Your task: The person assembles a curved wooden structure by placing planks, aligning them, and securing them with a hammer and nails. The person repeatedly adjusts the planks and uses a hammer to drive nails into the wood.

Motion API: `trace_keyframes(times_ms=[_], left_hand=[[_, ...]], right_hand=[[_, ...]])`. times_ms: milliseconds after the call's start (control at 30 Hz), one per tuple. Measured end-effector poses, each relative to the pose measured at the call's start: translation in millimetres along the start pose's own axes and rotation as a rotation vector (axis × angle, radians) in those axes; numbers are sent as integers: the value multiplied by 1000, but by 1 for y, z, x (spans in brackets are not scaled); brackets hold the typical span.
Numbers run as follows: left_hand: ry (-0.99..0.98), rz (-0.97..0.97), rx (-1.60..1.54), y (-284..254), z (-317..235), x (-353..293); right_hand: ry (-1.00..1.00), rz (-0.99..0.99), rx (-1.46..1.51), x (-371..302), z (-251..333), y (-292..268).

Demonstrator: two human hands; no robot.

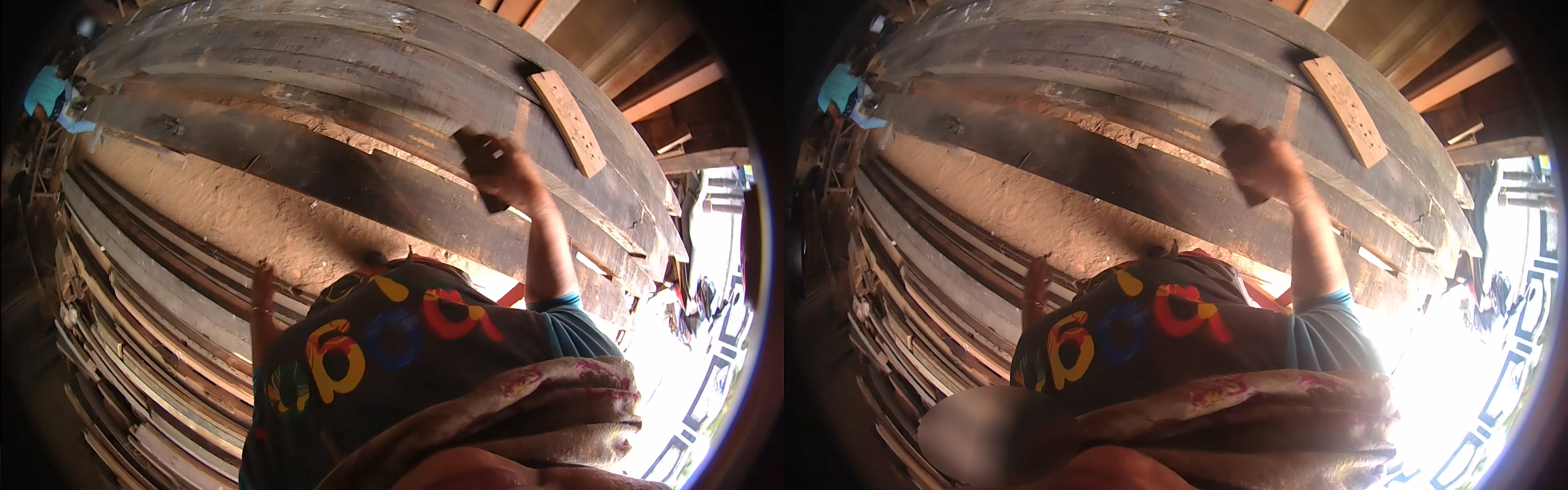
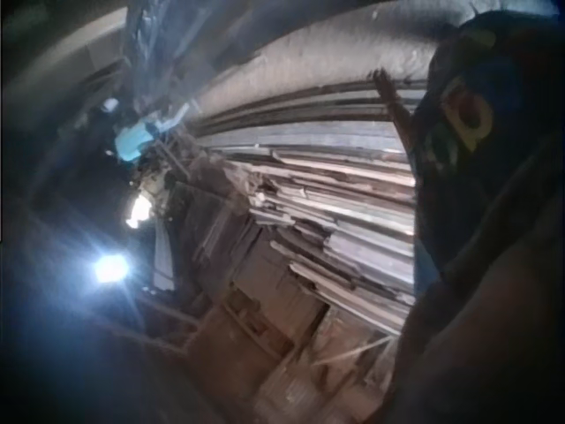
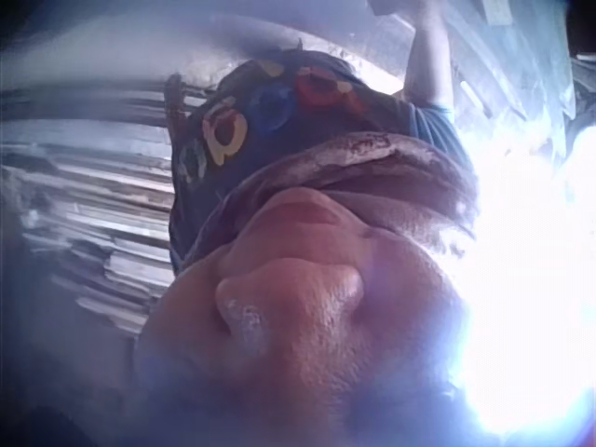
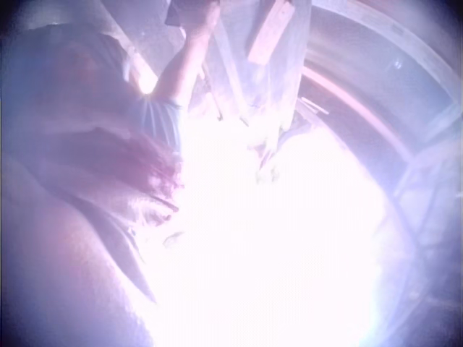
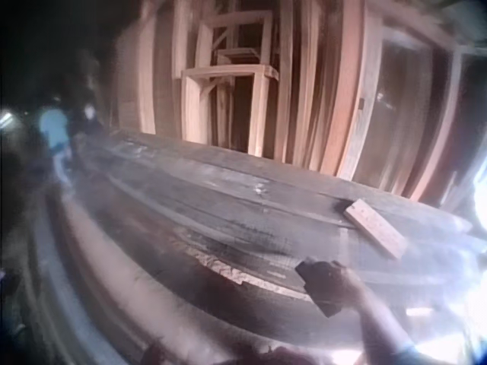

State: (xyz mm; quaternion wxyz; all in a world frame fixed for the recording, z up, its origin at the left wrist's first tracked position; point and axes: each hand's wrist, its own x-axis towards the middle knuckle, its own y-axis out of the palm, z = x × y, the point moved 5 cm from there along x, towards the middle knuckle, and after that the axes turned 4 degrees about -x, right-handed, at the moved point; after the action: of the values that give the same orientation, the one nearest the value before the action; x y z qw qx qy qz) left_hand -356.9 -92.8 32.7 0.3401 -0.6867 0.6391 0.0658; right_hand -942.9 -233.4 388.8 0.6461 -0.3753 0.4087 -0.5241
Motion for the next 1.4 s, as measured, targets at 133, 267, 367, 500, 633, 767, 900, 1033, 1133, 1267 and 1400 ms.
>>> trace_keyframes(times_ms=[133,267,367,500,633,767,900,1033,1133,1267,1400], left_hand=[[412,358,679,53,17,3],[-126,257,143,55,-48,-6],[-139,89,99,14,-62,13],[59,-223,5,-65,-73,76],[172,-359,-271,-136,-133,146],[309,-266,-293,-191,-151,237],[337,-103,-195,-225,-153,287],[233,24,-27,-269,-113,321],[159,-14,83,-319,-96,326],[-54,-4,-98,-372,-73,345],[-219,-50,-157,-404,-43,389]], right_hand=[[192,-550,-276,22,-45,-57],[469,-421,-592,44,-117,-16],[537,-497,-587,53,-97,-8],[373,-741,-410,60,-43,18],[80,-692,-123,107,96,81],[-60,-386,52,193,268,156],[-323,-50,-42,295,449,204],[-416,-47,-130,396,528,269],[-276,123,-202,440,557,288],[-148,286,-152,455,544,283],[-135,173,-333,457,551,296]])
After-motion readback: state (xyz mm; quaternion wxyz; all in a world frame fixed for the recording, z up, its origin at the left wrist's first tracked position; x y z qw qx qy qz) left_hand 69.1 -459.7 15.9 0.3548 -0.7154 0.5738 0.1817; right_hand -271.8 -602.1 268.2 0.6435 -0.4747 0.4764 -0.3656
